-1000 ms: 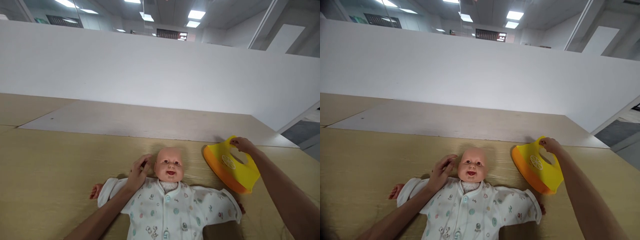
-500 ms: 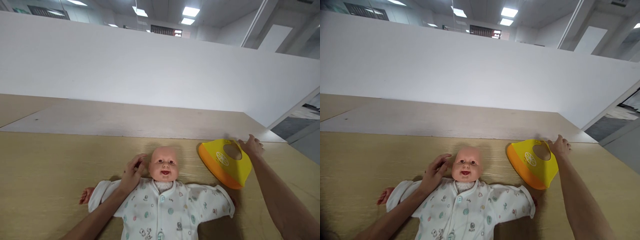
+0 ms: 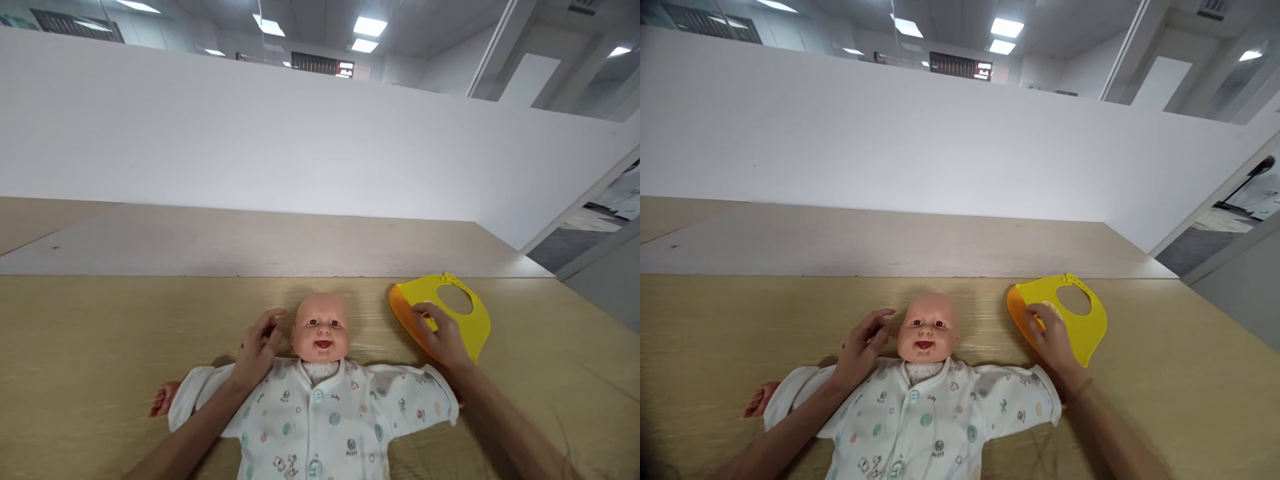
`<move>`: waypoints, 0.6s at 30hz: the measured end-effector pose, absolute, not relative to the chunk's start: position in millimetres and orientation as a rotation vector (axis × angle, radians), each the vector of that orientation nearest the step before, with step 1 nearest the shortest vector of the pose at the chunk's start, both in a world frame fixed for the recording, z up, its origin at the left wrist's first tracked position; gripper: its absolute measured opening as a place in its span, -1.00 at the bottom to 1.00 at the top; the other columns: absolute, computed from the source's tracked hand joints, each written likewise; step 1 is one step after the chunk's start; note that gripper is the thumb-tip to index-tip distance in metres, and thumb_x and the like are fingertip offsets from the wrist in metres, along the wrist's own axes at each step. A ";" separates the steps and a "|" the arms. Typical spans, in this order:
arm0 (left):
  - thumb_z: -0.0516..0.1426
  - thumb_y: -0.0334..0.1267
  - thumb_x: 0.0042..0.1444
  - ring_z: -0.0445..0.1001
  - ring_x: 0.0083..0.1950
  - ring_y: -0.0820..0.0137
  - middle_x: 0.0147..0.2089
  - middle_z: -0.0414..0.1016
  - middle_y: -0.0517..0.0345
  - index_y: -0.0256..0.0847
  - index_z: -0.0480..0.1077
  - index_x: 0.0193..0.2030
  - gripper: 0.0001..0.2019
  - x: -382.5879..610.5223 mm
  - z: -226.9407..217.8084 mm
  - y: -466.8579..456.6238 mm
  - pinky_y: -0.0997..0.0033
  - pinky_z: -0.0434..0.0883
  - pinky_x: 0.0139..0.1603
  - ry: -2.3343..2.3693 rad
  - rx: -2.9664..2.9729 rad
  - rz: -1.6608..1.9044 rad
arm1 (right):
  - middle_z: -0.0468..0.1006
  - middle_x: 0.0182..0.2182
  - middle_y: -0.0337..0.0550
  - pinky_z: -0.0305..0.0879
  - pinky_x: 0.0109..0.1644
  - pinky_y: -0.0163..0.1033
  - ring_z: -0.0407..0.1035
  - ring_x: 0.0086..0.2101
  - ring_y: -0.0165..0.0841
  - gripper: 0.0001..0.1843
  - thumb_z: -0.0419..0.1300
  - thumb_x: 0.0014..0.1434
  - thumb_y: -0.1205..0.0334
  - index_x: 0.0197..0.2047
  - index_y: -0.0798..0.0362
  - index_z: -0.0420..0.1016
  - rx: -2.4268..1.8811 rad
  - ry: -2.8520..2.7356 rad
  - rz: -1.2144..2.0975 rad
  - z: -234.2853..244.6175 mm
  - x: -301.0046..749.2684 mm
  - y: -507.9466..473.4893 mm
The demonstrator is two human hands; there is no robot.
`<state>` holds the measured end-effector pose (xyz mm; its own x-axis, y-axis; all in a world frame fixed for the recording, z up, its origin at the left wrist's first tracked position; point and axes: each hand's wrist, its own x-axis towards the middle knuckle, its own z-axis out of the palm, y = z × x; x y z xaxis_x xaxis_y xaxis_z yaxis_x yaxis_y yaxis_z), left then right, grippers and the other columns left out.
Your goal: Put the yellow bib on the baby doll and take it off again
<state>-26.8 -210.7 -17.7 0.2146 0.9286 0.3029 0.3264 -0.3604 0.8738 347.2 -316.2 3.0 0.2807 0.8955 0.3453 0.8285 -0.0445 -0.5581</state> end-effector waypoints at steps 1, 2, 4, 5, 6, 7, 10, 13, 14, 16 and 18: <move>0.06 -0.10 0.15 0.40 -0.47 0.40 -0.45 0.46 0.19 -0.22 0.43 -0.07 -0.69 -27.4 -16.9 -210.8 0.43 0.36 -0.42 1.172 1.827 1.139 | 0.53 -0.14 -0.01 0.36 0.04 -0.04 0.41 -0.10 -0.24 -0.68 -0.01 0.27 0.06 -0.12 0.09 0.43 -1.805 -1.680 0.163 8.9 327.5 -325.2; 0.06 -0.10 0.15 0.41 -0.46 0.40 -0.44 0.47 0.18 -0.21 0.43 -0.08 -0.70 -28.1 -16.3 -211.1 0.42 0.38 -0.41 1.179 1.842 1.141 | 0.52 -0.10 -0.02 0.37 0.07 -0.04 0.41 -0.06 -0.23 -0.69 -0.02 0.29 0.07 -0.06 0.04 0.42 -1.750 -1.846 0.241 15.5 310.4 -334.2; 0.06 -0.09 0.15 0.45 -0.43 0.38 -0.42 0.50 0.16 -0.20 0.44 -0.11 -0.71 -29.5 -16.0 -211.5 0.39 0.41 -0.38 1.195 1.887 1.141 | 0.49 0.03 -0.04 0.35 0.14 0.04 0.37 0.07 -0.15 -0.66 0.04 0.26 0.03 0.04 -0.06 0.40 -1.670 -2.120 0.277 27.6 286.0 -350.3; 0.06 -0.09 0.15 0.47 -0.41 0.36 -0.40 0.53 0.13 -0.20 0.45 -0.12 -0.71 -30.1 -16.2 -211.7 0.37 0.44 -0.35 1.200 1.917 1.145 | 0.47 0.07 -0.03 0.33 0.17 0.10 0.34 0.11 -0.09 -0.60 0.09 0.22 -0.04 0.08 -0.09 0.40 -1.628 -2.226 0.278 32.1 278.3 -356.6; 0.05 -0.09 0.14 0.50 -0.38 0.33 -0.38 0.55 0.10 -0.20 0.46 -0.14 -0.71 -30.6 -16.4 -211.9 0.35 0.46 -0.32 1.201 1.950 1.152 | 0.43 0.12 0.00 0.30 0.20 0.16 0.30 0.14 -0.03 -0.51 0.12 0.18 -0.10 0.13 -0.11 0.39 -1.622 -2.302 0.286 35.4 273.1 -361.6; 0.05 -0.10 0.15 0.52 -0.35 0.32 -0.36 0.57 0.08 -0.20 0.46 -0.15 -0.72 -30.9 -16.5 -212.1 0.33 0.47 -0.29 1.195 1.985 1.161 | 0.39 0.17 0.05 0.24 0.23 0.22 0.26 0.18 0.03 -0.41 0.13 0.14 -0.17 0.18 -0.10 0.36 -1.640 -2.360 0.310 37.4 269.4 -365.1; 0.02 -0.17 0.18 0.52 -0.38 0.33 -0.36 0.58 0.09 -0.18 0.48 -0.20 -0.76 -32.3 -14.5 -213.6 0.35 0.47 -0.31 1.108 2.126 1.137 | 0.20 0.28 0.17 0.12 0.28 0.28 0.09 0.27 0.13 -0.17 0.12 0.08 -0.27 0.30 0.03 0.27 -1.791 -2.429 0.489 39.6 260.8 -370.0; 0.01 -0.25 0.20 0.53 -0.34 0.33 -0.29 0.60 0.08 -0.15 0.48 -0.13 -0.76 -39.9 -7.3 -218.7 0.38 0.47 -0.30 0.957 2.291 1.006 | 0.15 0.31 0.13 0.10 0.31 0.22 0.04 0.29 0.11 -0.20 0.12 0.12 -0.14 0.35 0.04 0.20 -1.839 -2.443 0.634 43.3 249.7 -372.8; 0.00 -0.27 0.20 0.53 -0.30 0.31 -0.26 0.60 0.06 -0.13 0.47 -0.08 -0.74 -44.8 -4.0 -221.6 0.37 0.47 -0.27 0.915 2.339 0.957 | 0.17 0.30 0.10 0.12 0.31 0.20 0.07 0.28 0.09 -0.24 0.10 0.13 -0.06 0.36 0.01 0.17 -1.829 -2.454 0.654 45.6 245.9 -373.9; -0.03 -0.31 0.22 0.52 -0.28 0.29 -0.26 0.58 0.05 -0.11 0.45 -0.01 -0.70 -58.0 2.8 -229.2 0.35 0.46 -0.24 0.867 2.420 0.875 | 0.20 0.29 0.07 0.13 0.30 0.19 0.10 0.27 0.07 -0.25 0.07 0.11 0.09 0.39 -0.03 0.11 -1.841 -2.481 0.684 50.6 239.9 -376.4; -0.01 -0.32 0.20 0.52 -0.19 0.26 -0.18 0.58 0.01 -0.10 0.45 0.01 -0.68 -73.5 8.8 -238.8 0.32 0.46 -0.15 0.852 2.500 0.827 | 0.12 0.32 0.07 0.08 0.32 0.19 0.05 0.29 0.07 -0.12 0.08 -0.01 0.20 0.42 0.00 0.03 -1.937 -2.509 0.756 53.7 236.6 -377.7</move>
